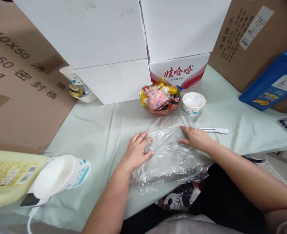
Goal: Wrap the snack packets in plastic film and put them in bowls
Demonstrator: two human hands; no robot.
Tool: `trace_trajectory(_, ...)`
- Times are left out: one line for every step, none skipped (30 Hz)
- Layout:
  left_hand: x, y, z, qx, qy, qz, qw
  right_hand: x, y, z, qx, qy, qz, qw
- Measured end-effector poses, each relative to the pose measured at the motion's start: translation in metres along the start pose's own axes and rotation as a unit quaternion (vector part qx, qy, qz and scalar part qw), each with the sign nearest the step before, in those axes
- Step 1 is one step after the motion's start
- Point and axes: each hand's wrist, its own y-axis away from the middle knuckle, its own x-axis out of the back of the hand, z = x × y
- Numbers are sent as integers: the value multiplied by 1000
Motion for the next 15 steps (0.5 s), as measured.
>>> trace_trajectory(-1,-1,-2,13,-7,-4,1000,1,-1,2,-24,3,-9,1000)
trace_trajectory(-2,-1,-4,26,-12,-1,1000,2,-3,5,-47,5,-13,999)
trace_trajectory(-3,-2,-7,39,-14,11,999,3,-5,8,-68,6,-9,998)
trace_trajectory(-3,-3,-9,51,-13,34,998,4,-5,10,-84,6,5,996)
trace_trajectory(-3,-3,-11,60,-7,67,996,7,-5,12,-93,2,28,995)
trace_trajectory(-2,-2,-12,69,5,108,992,9,-2,13,-89,-10,60,994)
trace_trajectory(1,0,-12,76,24,151,985,13,2,14,-66,-32,92,993)
trace_trajectory(4,2,-10,79,50,185,978,16,9,13,-22,-62,116,991)
trace_trajectory(9,5,-7,70,86,193,975,20,16,10,42,-99,123,987)
trace_trajectory(14,8,-3,49,128,170,976,23,25,5,120,-138,110,977)
trace_trajectory(19,11,1,15,171,117,978,24,35,-1,202,-173,81,961)
trace_trajectory(22,13,6,-30,206,46,977,23,44,-9,276,-197,41,940)
trace_trajectory(24,15,10,-74,225,-26,971,20,51,-19,335,-206,1,919)
trace_trajectory(24,15,14,-109,224,-80,965,13,58,-28,374,-197,-31,906)
trace_trajectory(23,14,17,-127,207,-108,964,4,62,-37,395,-172,-49,901)
